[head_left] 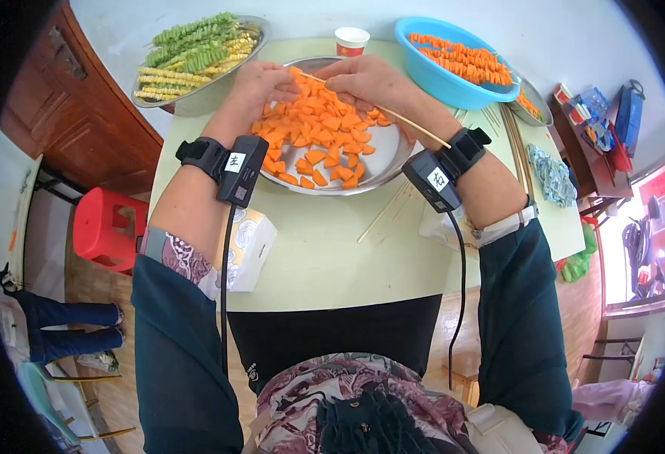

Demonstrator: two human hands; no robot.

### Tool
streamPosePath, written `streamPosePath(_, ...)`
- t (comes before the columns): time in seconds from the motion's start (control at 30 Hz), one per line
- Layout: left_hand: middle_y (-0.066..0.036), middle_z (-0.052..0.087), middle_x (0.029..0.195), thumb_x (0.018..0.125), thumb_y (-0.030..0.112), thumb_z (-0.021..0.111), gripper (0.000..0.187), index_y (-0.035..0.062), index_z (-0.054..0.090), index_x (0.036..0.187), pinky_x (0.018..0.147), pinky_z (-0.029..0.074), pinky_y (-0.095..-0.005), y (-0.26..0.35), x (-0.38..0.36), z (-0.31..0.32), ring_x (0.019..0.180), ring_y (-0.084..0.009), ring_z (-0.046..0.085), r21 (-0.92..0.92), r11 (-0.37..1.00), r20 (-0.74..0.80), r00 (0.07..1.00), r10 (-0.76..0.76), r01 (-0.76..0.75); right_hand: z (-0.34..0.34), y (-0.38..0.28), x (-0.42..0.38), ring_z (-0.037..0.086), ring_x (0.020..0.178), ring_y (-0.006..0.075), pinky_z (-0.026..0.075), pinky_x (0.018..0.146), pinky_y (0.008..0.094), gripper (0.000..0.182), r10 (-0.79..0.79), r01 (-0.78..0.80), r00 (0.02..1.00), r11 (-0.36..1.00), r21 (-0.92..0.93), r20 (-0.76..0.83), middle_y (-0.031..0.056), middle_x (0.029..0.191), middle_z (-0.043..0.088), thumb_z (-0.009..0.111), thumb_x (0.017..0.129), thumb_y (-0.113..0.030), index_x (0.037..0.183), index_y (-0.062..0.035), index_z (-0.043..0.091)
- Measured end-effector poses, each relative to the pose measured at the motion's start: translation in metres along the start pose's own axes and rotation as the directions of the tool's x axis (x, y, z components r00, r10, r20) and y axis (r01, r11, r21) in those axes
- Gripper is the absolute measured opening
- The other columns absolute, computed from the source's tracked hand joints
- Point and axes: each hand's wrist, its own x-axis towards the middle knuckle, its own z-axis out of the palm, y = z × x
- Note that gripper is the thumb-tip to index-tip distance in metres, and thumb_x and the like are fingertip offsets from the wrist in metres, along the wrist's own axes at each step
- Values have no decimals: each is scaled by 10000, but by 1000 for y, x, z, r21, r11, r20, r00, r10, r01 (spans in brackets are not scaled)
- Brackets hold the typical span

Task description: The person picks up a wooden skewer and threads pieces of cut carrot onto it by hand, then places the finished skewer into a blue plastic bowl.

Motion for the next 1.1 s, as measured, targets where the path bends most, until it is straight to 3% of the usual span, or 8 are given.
streamPosePath(0.17,-128,600,822,795,51,556,129,-56,558,867,641,531,-259,5,-6,3,760,-211,632,-3,996,40,996,85,-85,1,2,2,478,418,86,414,400,205,331,-3,4,1000,999,-53,3,29,564,536,495,771,-116,1063,8,591)
streamPosePath(0.53,-138,604,833,772,36,586,149,-56,557,885,650,527,-255,6,-6,2,770,-214,632,-36,996,13,997,76,-76,0,-2,1,511,432,105,469,419,234,348,-30,27,999,994,-103,-24,47,570,540,482,758,-126,1049,35,587)
streamPosePath(0.6,-136,606,830,770,32,588,151,-56,558,889,643,526,-249,5,-7,2,767,-208,632,-31,997,19,997,76,-75,2,-6,-5,417,417,78,374,399,216,374,-18,18,1000,997,-70,-9,0,502,432,480,774,-120,1115,18,547)
streamPosePath(0.63,-133,607,831,769,31,592,150,-53,562,889,634,524,-241,5,-7,1,762,-201,632,-21,997,13,998,69,-69,2,-4,-4,417,417,78,374,399,216,374,-17,16,1000,998,-67,-13,0,502,432,480,774,-120,1115,18,547)
streamPosePath(0.7,-130,608,832,768,30,596,148,-50,565,889,625,522,-234,8,-8,3,757,-193,632,-10,998,9,998,64,-64,0,1,1,526,436,125,467,411,241,354,-64,62,998,992,-111,-15,59,584,552,482,756,-124,1053,41,580)
streamPosePath(1.1,-123,614,817,784,49,603,151,-48,572,895,591,526,-219,10,-12,7,739,-177,635,0,994,35,993,108,-109,4,-7,-3,541,429,160,477,415,269,362,-21,9,999,975,-223,-50,81,577,563,456,732,-86,1051,14,594)
